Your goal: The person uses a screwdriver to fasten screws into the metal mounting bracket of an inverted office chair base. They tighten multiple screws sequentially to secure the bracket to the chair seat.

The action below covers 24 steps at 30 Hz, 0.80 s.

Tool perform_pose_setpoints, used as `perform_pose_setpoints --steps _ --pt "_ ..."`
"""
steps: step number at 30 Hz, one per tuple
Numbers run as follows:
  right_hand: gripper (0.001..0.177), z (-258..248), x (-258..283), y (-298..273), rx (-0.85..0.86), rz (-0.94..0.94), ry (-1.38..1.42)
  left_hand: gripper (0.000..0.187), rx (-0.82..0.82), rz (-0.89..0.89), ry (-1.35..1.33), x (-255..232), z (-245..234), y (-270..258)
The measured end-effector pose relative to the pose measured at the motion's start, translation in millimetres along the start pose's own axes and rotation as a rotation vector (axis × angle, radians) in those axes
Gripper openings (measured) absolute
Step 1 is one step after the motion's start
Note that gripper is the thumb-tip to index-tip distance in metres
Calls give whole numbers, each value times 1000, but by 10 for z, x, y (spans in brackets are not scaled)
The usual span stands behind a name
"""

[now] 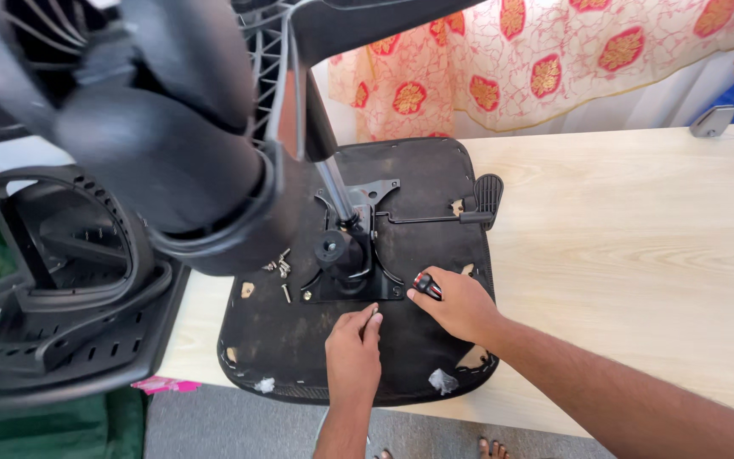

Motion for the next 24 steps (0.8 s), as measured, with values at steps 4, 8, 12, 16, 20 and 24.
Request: perform_pose_setpoints --steps 4,8,12,16,20,24 --pt "36 -36 -66 2 55 55 115 30 -92 105 74 -235 85 -38" --pt "36 -57 -166 45 110 128 339 33 -19 -113 -25 -318 209 7" --pt "35 -65 -250 83 126 128 431 19 -11 -84 86 -424 274 70" --pt "35 -56 -306 92 125 124 449 16 -77 -59 58 -430 314 106" --pt "37 -124 -399 142 52 237 495 18 -99 -107 24 -391 358 163" --pt "42 -549 -397 335 -169 310 962 17 -100 -88 87 -386 358 160"
Point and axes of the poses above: each hand's wrist, its own y-axis towards the middle knuckle, its own z-axis out of the palm, x = y × z, the point moved 6 cm from there along y, towards the middle knuckle, and after that the axes turned 6 degrees about y, right-handed, at the moved point
